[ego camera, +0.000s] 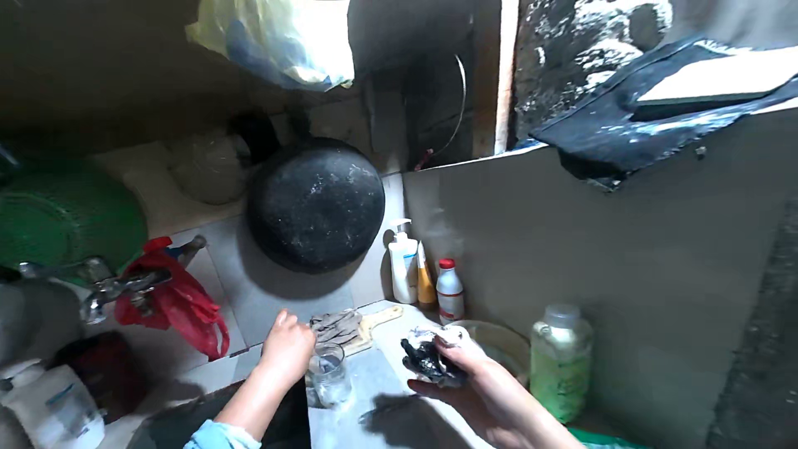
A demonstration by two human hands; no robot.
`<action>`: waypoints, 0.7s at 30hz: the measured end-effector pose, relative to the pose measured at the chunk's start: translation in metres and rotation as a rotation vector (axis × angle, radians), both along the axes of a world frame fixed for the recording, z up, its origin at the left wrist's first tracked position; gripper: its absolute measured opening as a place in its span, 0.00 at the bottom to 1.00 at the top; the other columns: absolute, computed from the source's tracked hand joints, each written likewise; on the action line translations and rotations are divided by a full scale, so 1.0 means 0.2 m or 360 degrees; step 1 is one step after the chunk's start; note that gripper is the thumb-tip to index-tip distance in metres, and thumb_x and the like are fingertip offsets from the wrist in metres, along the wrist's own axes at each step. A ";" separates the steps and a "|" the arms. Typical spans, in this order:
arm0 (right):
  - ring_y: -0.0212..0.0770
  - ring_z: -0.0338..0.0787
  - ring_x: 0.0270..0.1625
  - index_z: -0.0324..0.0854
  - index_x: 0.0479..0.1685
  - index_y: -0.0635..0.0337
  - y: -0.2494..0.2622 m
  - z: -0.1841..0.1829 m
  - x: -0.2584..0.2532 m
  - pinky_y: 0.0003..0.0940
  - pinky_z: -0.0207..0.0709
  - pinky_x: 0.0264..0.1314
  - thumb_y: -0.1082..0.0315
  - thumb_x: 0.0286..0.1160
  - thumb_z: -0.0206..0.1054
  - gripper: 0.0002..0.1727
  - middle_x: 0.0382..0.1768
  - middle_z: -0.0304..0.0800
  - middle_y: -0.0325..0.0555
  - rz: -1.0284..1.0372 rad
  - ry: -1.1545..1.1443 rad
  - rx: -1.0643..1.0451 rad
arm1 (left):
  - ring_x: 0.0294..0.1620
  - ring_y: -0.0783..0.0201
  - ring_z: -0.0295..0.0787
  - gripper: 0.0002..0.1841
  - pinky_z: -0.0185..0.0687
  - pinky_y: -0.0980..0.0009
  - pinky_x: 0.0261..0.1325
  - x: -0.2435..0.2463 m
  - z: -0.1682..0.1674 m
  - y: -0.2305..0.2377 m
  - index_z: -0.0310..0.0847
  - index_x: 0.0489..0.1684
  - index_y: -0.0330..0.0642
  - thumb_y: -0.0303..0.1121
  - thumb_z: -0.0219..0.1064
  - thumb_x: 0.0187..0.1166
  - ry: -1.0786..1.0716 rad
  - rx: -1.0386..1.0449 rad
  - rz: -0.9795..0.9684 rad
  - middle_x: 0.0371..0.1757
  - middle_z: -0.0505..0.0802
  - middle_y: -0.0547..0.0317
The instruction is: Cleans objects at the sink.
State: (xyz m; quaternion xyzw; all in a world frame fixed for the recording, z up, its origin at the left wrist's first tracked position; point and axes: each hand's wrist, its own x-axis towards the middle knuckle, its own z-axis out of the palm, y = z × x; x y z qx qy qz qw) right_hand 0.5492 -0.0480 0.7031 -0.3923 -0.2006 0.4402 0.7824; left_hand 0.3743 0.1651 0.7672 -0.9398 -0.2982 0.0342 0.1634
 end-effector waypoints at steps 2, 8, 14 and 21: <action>0.56 0.94 0.55 0.72 0.70 0.65 -0.07 -0.02 0.05 0.54 0.91 0.52 0.62 0.94 0.47 0.19 0.56 0.89 0.60 0.0016 0.0013 0.0068 | 0.73 0.42 0.80 0.13 0.45 0.43 0.91 0.05 -0.02 -0.05 0.91 0.54 0.39 0.35 0.62 0.86 -0.0135 -0.0020 -0.0057 0.59 0.92 0.43; 0.52 0.94 0.52 0.68 0.70 0.65 -0.13 -0.07 0.08 0.51 0.91 0.56 0.73 0.84 0.54 0.18 0.52 0.89 0.57 0.0008 -0.0152 0.0173 | 0.74 0.38 0.79 0.17 0.64 0.43 0.82 0.36 -0.32 -0.39 0.88 0.58 0.34 0.36 0.61 0.85 -0.0266 -0.0523 -0.0372 0.64 0.89 0.36; 0.41 0.92 0.52 0.62 0.77 0.61 -0.19 -0.11 0.05 0.42 0.89 0.57 0.79 0.75 0.60 0.28 0.51 0.89 0.46 0.0093 -0.0410 0.0009 | 0.79 0.35 0.72 0.20 0.66 0.40 0.79 0.49 -0.45 -0.41 0.82 0.66 0.29 0.23 0.67 0.75 -0.0073 -0.0859 -0.0202 0.73 0.81 0.33; 0.45 0.82 0.74 0.67 0.82 0.69 -0.11 -0.06 0.04 0.42 0.77 0.76 0.80 0.64 0.68 0.38 0.73 0.79 0.58 -0.0111 -0.1859 -0.0137 | 0.59 0.34 0.89 0.18 0.80 0.31 0.57 0.16 -0.27 -0.42 0.75 0.71 0.41 0.40 0.49 0.94 -0.0133 -0.0866 -0.0153 0.55 0.91 0.35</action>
